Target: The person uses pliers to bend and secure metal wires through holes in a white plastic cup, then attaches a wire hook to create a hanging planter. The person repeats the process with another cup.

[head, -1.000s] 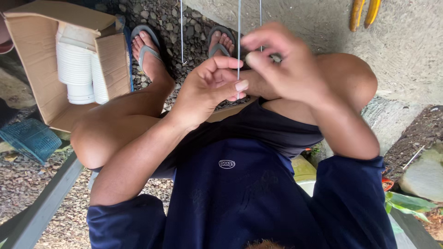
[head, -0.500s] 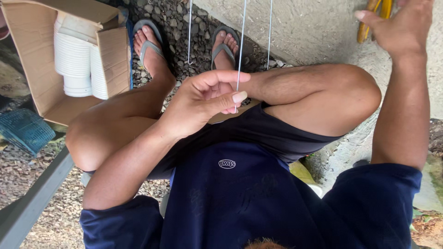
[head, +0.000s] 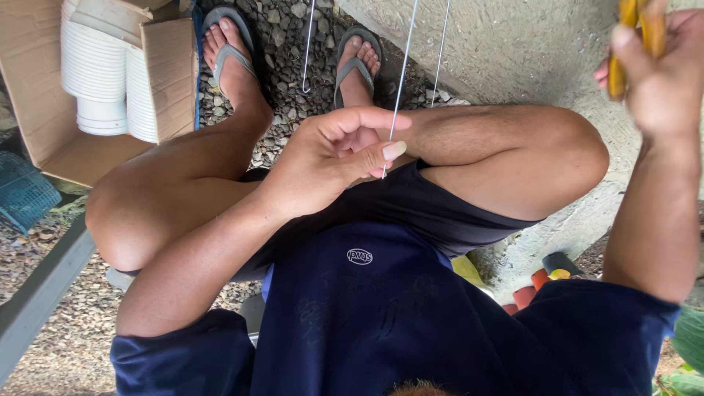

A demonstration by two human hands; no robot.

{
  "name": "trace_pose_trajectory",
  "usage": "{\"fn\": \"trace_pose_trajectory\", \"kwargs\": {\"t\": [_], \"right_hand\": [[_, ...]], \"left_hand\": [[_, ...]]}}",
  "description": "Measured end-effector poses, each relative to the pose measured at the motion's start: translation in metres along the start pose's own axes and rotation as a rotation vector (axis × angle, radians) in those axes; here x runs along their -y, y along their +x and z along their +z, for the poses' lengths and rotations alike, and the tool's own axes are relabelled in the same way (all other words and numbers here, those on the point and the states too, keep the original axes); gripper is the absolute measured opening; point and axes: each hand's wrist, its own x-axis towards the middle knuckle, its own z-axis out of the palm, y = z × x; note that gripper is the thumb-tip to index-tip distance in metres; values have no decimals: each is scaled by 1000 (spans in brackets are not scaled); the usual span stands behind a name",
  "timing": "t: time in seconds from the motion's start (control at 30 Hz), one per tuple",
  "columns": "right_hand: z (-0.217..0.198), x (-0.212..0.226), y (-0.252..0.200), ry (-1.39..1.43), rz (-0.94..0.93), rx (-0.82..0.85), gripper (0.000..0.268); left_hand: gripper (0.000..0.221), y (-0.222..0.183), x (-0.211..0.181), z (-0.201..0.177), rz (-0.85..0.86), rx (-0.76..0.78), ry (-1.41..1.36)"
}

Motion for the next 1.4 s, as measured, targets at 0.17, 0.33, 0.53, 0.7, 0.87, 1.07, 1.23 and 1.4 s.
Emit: {"fn": "trace_pose_trajectory", "kwargs": {"t": [0.17,0.33,0.53,0.7,0.87,1.07,1.23,1.4], "right_hand": [[25,58,-59,92,-222,263,20],[74,94,-83,-381,-583,512,15],[103,112,-95,-394,-539,730,23],[109,118,-89,-306,-596,767,23],[113,115,-88,-259,-582,814,27],[114,109,-88,-254,-585,822,28],[111,107,-89,-258,-581,821,27],[112,106,-92,-288,-573,790,28]], "left_hand": [[25,1,0,1,-14,-22,59],[20,-3,-6,3,-39,-63,171],[23,-8,-9,3,-25,-109,250],[22,-8,-11,5,-49,-96,153],[21,-8,-12,6,-38,-67,125],[23,-10,-13,5,-78,-53,112],[23,-9,-10,5,-36,-42,102],[22,-9,-8,6,-41,-50,90]]}}
